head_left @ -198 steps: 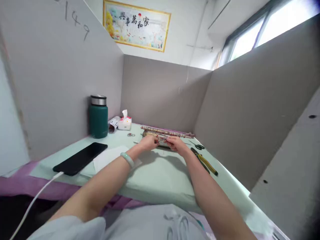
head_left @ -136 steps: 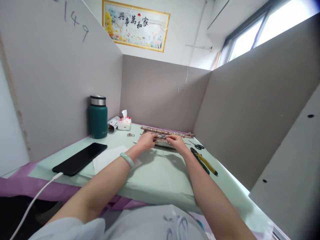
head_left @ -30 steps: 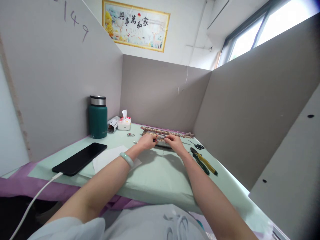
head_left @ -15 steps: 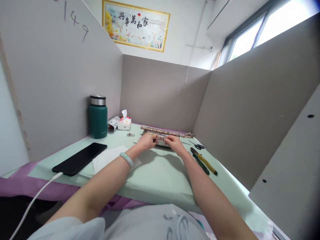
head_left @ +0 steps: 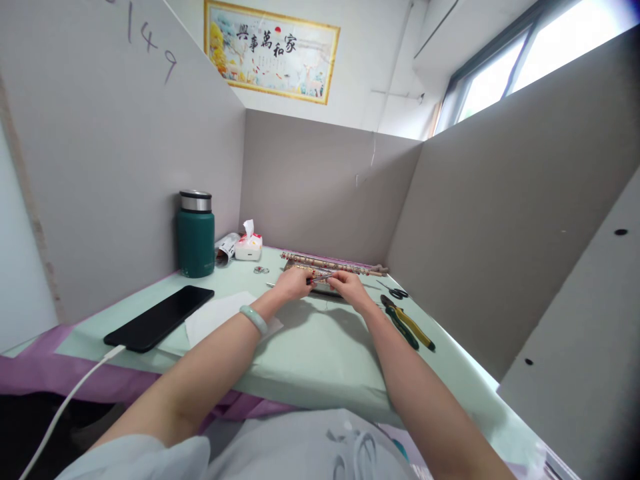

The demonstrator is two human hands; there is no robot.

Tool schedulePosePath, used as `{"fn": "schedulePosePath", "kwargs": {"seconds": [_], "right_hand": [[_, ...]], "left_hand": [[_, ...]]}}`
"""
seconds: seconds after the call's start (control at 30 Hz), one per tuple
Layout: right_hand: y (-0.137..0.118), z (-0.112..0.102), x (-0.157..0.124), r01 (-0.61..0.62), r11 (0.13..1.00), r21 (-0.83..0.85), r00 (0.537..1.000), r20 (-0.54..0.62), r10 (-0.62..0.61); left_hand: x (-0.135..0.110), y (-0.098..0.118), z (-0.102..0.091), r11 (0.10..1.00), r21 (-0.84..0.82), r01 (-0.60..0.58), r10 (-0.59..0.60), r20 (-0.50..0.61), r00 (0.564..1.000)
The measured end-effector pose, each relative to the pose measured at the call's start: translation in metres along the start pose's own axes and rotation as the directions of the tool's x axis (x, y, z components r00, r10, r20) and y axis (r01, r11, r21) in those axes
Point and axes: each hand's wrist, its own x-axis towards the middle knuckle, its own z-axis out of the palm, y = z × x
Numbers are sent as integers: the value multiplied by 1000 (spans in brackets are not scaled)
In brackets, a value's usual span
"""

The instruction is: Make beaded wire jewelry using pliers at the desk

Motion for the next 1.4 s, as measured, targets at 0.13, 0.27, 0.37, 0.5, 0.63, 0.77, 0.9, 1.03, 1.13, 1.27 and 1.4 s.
{"fn": "schedulePosePath", "kwargs": {"seconds": [0.13, 0.27, 0.37, 0.5, 0.63, 0.77, 0.9, 1.03, 1.13, 1.27, 1.4], "right_hand": [[1, 0, 1, 2, 1000, -11, 1000, -12, -2], [3, 0, 2, 1, 1000, -17, 1000, -12, -1], [5, 0, 2, 21, 1000, -15, 1000, -14, -21], [3, -1, 2, 31, 999, -27, 999, -10, -31], [-1, -2, 1, 37, 998, -51, 999, -5, -38], [-1, -2, 1, 30, 998, -50, 999, -10, -31], [1, -1, 2, 16, 998, -61, 1000, -15, -17], [3, -1, 2, 13, 998, -56, 1000, -16, -14], [3, 0, 2, 11, 999, -47, 1000, -20, -12], [2, 0, 1, 15, 999, -43, 1000, -13, -16], [2, -1, 1, 9, 999, -40, 1000, -11, -10]], "left_hand": [[0, -1, 0, 1000, -10, -18, 18, -10, 1000], [1, -2, 1, 999, -2, -45, 45, -22, 999], [1, -3, 2, 999, 6, -38, 38, -23, 999], [0, -3, 1, 1000, -8, -24, 24, -13, 1000], [0, -3, 0, 1000, 15, -20, 20, -15, 1000], [0, -3, 1, 999, 24, -23, 23, -16, 1000], [0, -4, 1, 999, 40, -21, 22, -14, 1000], [0, -3, 2, 999, 52, -15, 16, -22, 1000], [0, -2, 2, 998, 62, 0, 1, -21, 1000], [0, -2, 1, 998, 58, -1, 2, -19, 1000], [0, -2, 0, 999, 38, -27, 28, -22, 999]]}}
